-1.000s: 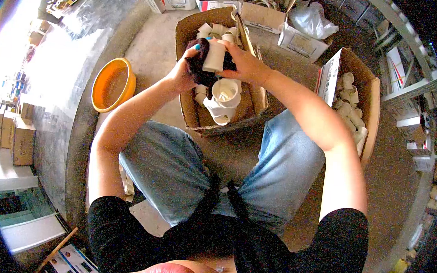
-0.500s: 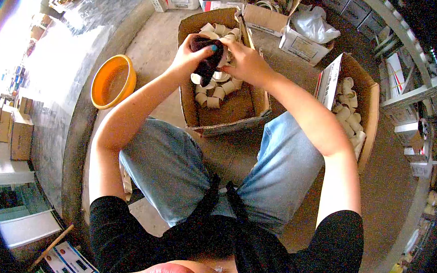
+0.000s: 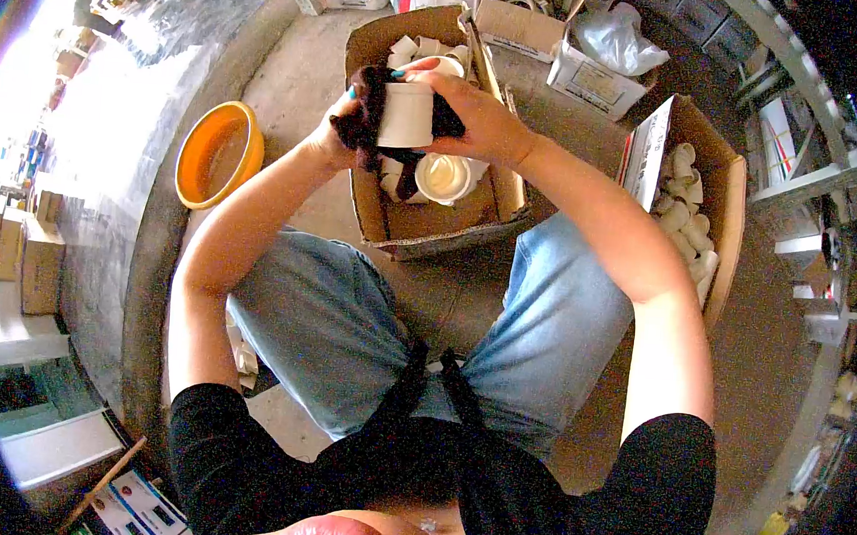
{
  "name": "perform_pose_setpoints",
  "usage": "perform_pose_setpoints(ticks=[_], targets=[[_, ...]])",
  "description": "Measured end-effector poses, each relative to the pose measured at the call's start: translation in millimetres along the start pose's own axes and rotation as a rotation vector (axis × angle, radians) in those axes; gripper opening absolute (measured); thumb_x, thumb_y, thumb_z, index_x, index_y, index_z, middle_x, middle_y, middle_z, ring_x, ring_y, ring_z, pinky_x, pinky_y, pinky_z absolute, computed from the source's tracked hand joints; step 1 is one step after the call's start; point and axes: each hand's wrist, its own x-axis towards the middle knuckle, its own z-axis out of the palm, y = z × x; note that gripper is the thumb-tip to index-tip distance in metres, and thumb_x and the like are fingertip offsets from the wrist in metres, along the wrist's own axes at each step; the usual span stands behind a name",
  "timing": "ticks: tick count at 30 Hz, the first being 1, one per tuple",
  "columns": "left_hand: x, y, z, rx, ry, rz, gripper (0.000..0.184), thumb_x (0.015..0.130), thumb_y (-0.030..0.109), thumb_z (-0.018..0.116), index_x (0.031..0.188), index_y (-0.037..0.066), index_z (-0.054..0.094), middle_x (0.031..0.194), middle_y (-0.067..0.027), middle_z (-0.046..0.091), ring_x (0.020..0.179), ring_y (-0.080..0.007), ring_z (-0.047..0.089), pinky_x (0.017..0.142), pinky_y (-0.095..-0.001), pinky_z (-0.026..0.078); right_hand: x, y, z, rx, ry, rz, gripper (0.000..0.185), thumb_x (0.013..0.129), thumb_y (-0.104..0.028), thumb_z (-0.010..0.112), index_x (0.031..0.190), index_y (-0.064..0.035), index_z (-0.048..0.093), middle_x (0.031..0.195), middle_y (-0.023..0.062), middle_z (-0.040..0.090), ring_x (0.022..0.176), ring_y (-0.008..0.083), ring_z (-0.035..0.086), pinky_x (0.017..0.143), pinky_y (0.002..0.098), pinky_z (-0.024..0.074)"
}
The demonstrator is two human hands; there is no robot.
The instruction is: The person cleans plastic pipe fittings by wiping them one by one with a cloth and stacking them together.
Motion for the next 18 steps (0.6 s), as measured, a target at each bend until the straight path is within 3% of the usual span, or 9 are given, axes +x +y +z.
perform_pose_setpoints(ticks=[3, 6, 10, 12, 13, 18], targets=[[-5.1, 12.4, 19.9, 0.141, 0.057, -0.036, 0.068, 0.07, 0.036, 0.065, 0.125, 0.009, 0.035, 0.118, -0.0102, 0.048, 0.108, -0.024, 0.047, 0.096, -0.0396, 0.035, 7.8, 1.0, -4.9, -0.199, 0.063, -0.086, 0.082, 0.062, -0.024, 0.074, 0.128, -0.0086, 0.028, 0.12, 0.0149, 0.045, 0.108, 0.033, 0.045, 0.093, 0.0388, 0.0364], [3.1, 16.1, 15.8, 0.209, 0.182, -0.036, 0.057, 0.071, 0.031, 0.066, 0.117, 0.006, 0.042, 0.106, -0.0087, 0.053, 0.098, -0.0198, 0.052, 0.087, -0.0356, 0.042, 1.2, 10.3, -1.0, -0.233, 0.115, -0.006, 0.068, 0.065, -0.019, 0.071, 0.122, -0.0043, 0.038, 0.119, 0.0145, 0.045, 0.107, 0.0288, 0.047, 0.087, 0.0347, 0.0414], [8.8, 9.1, 13.2, 0.325, 0.209, 0.025, 0.053, 0.072, 0.028, 0.066, 0.114, 0.005, 0.044, 0.098, -0.007, 0.054, 0.09, -0.0181, 0.054, 0.082, -0.0341, 0.045, -1.8, 9.7, -6.0, -0.262, -0.017, 0.213, 0.068, 0.064, -0.023, 0.072, 0.121, -0.0051, 0.039, 0.116, 0.0137, 0.047, 0.106, 0.029, 0.048, 0.088, 0.0354, 0.0412], [8.2, 9.7, 12.1, 0.357, 0.199, 0.068, 0.054, 0.072, 0.028, 0.066, 0.115, 0.005, 0.043, 0.097, -0.0068, 0.054, 0.088, -0.0181, 0.054, 0.082, -0.0342, 0.045, 4.0, 9.4, -6.6, -0.281, 0.01, 0.068, 0.069, 0.064, -0.024, 0.072, 0.121, -0.0055, 0.038, 0.116, 0.0133, 0.047, 0.106, 0.0291, 0.048, 0.09, 0.0359, 0.0397], [6.9, 13.4, 12.4, 0.375, 0.151, 0.073, 0.056, 0.072, 0.031, 0.065, 0.116, 0.004, 0.043, 0.101, -0.0088, 0.054, 0.093, -0.02, 0.054, 0.084, -0.035, 0.044, 7.5, 8.9, -6.3, -0.29, 0.021, -0.004, 0.069, 0.064, -0.025, 0.072, 0.122, -0.0056, 0.038, 0.116, 0.0131, 0.048, 0.106, 0.0291, 0.048, 0.091, 0.0362, 0.0389], [-1.4, 10.7, 1.3, 0.112, 0.055, -0.013, 0.062, 0.073, 0.043, 0.059, 0.12, 0.006, 0.042, 0.113, -0.0118, 0.052, 0.103, -0.0241, 0.051, 0.092, -0.0378, 0.038, 10.8, -0.4, 6.0, -0.129, 0.101, 0.096, 0.075, 0.063, -0.021, 0.072, 0.127, -0.0078, 0.034, 0.125, 0.0129, 0.044, 0.112, 0.0275, 0.045, 0.093, 0.0355, 0.0377]])
